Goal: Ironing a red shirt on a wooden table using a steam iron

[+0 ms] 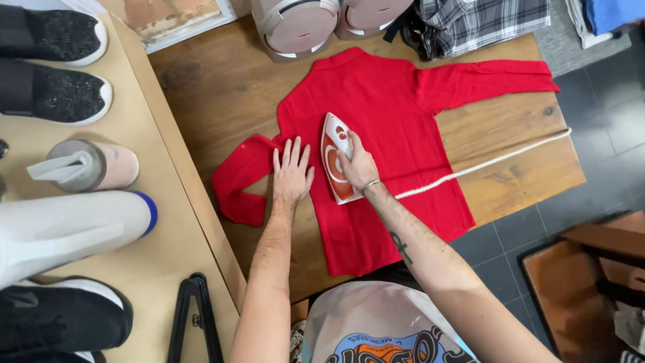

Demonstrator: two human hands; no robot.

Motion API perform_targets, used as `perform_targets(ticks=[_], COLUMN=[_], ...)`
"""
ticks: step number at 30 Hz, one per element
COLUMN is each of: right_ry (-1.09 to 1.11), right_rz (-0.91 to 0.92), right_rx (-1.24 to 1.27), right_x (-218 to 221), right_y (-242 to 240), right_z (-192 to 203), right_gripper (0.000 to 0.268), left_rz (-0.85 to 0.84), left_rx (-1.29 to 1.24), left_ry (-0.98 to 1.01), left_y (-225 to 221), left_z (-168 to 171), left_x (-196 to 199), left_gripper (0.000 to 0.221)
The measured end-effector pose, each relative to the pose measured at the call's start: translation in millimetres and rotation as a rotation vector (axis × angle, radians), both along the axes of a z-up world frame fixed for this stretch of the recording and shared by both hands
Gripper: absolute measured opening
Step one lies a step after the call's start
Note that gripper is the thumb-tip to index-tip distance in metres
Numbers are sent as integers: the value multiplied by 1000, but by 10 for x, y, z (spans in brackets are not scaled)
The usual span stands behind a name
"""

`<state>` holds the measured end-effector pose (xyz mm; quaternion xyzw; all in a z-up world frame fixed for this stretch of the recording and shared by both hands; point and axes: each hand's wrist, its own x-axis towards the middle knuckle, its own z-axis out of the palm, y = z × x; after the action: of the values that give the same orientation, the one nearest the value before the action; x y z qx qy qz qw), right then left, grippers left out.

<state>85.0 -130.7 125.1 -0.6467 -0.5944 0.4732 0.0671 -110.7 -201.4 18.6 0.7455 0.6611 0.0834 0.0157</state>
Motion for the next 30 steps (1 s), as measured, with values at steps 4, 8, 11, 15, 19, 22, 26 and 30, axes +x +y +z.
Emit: perform_targets(ticks=[4, 8, 11, 15, 19, 22, 26, 30], right_ry=[-43, -58, -93, -115, -123, -106, -89, -47], right_rz=[-6, -1, -31, -51, -39, -18, 25, 33], right_rx=[28, 46, 64, 90, 117, 106, 92, 98], right_x=[-133, -335, -488, -608, -708, -709, -691, -608], right_y=[195, 553, 780, 961, 1088, 1113, 1018, 1048], right_z=[-77, -203, -298, -336, -286, -216, -67, -175], right_gripper=[60, 59, 60, 60, 61, 64, 64, 63], left_rz=[43, 70, 71, 80, 91, 118, 142, 144], left_rx=[-160, -134, -102, -55, 22, 60, 99, 110], left_ry=[-73, -84, -118, -108, -145, -169, -184, -171], left_y=[-82, -18, -2, -22, -27, -15, -25, -3], left_z=[69, -75, -82, -153, -195, -199, -243, -226], left_x=[-41, -107, -135, -143, -151, -143, -136, -121], left_gripper=[65, 66, 65, 66, 66, 64, 65, 65])
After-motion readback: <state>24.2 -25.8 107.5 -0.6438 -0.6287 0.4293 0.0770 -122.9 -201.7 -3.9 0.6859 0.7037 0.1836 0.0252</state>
